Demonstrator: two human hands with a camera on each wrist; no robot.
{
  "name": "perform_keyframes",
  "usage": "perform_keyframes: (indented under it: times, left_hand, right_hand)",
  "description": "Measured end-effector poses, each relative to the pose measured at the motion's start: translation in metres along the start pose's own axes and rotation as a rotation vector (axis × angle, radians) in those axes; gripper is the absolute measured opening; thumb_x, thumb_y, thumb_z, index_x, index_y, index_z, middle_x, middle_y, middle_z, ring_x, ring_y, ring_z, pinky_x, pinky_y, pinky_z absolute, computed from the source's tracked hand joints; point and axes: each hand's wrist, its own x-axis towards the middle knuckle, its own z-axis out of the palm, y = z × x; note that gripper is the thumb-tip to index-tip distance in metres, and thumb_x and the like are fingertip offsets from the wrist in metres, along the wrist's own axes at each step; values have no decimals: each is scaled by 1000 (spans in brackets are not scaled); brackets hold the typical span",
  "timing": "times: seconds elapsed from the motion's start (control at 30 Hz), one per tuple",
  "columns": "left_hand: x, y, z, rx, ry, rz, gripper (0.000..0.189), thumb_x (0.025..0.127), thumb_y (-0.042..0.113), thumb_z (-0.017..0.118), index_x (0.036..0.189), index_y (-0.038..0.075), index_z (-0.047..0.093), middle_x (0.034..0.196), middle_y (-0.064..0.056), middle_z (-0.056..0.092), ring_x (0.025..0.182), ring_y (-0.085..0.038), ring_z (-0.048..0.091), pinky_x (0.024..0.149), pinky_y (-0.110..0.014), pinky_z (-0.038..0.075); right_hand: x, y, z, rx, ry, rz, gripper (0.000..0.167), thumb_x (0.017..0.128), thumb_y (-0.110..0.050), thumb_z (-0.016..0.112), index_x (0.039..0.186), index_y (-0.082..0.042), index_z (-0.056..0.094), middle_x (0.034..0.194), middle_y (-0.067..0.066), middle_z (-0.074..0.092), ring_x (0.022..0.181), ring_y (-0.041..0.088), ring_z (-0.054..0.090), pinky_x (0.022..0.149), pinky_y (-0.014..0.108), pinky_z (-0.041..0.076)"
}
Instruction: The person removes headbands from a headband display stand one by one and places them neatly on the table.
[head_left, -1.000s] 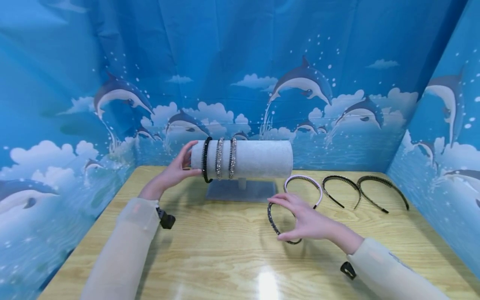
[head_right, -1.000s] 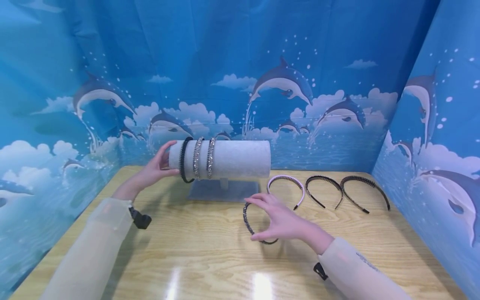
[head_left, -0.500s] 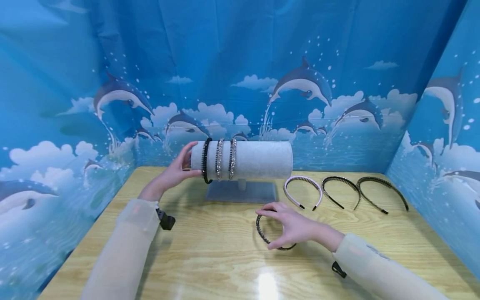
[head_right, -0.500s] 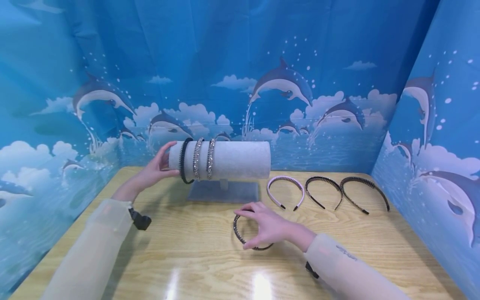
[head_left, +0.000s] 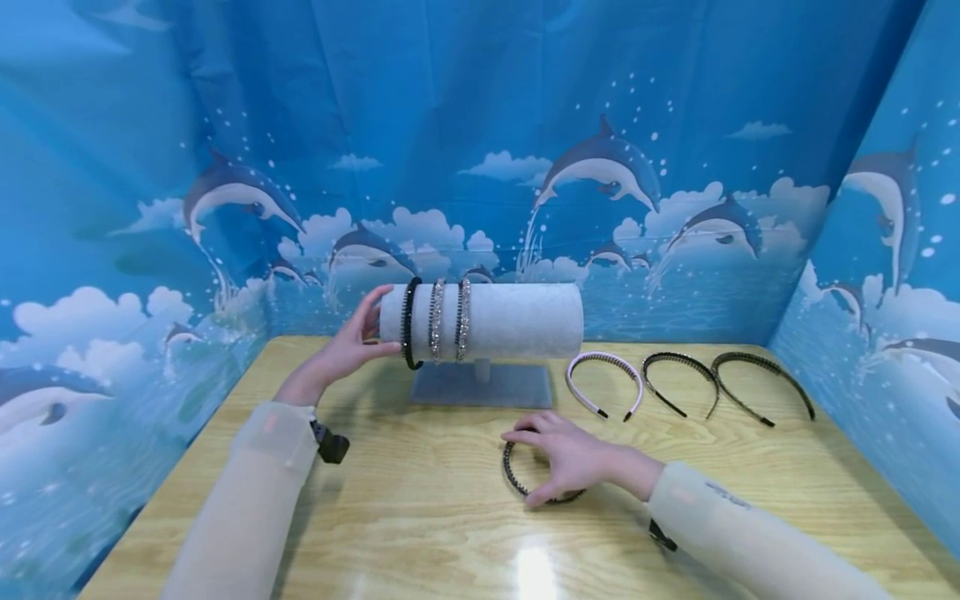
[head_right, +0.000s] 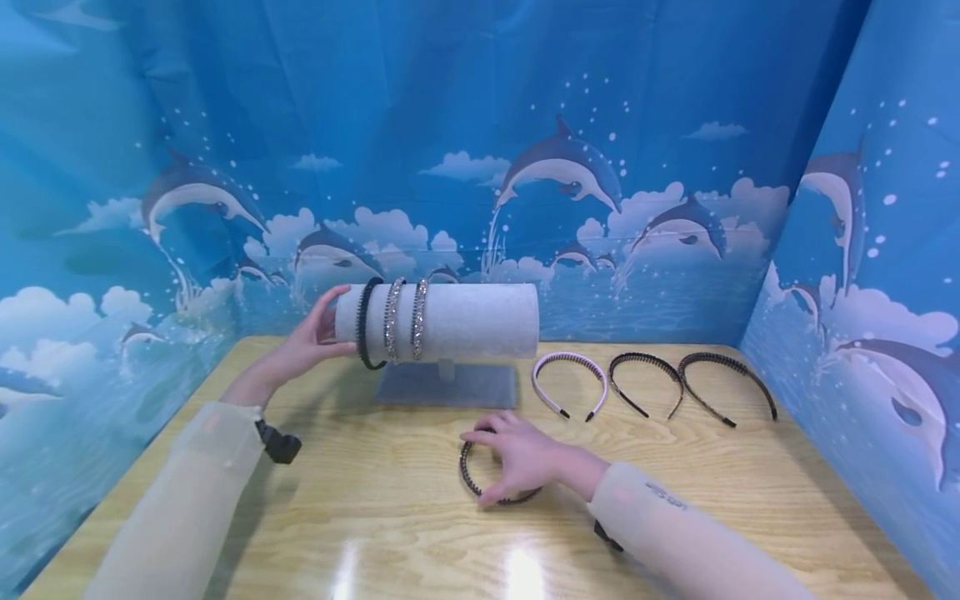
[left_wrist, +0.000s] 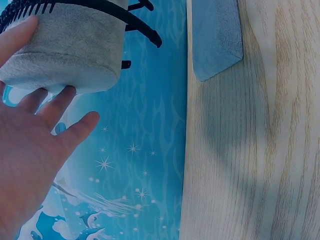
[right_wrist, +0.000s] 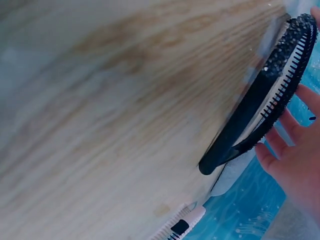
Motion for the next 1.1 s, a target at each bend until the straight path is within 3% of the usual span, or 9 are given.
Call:
perform_keyframes:
  times: [0.3,0.77,0.93,1.1]
  left_hand:
    - [0,1,0,4,1,14,91,91,6,67,157,29,8,160,-14,14,140,-41,25,105,-57,35]
    - [-1,-1,0,-8,-7,12,90,92,8,67,156,34,9,160,-11,14,140,-39,25,105,-57,34]
    - [-1,-1,0,-16,-12,8,90,91,8,68,156,33,9,160,-11,14,140,-39,25,105,-57,34]
    - [-1,-1,0,-11,-8,13,91,91,8,68,156,34,9,160,-12,14,140,-39,25,106,-57,34]
  right_hand:
    - [3,0,4,-39,3,12,97,71,-71,70,146,-17,44,142,8,44,129,30,38,104,51,36]
    - [10,-13,7,-158,28,174,98,66,-83,62,142,-23,48,136,8,48,126,32,42,104,58,32]
    - [7,-6,-6,-2,72,165,89,74,-69,68,141,-14,50,138,13,48,125,36,44,104,58,32]
    - [3,16,-25,241,99,65,56,85,-36,74,128,-3,57,125,11,55,114,33,53,97,52,44]
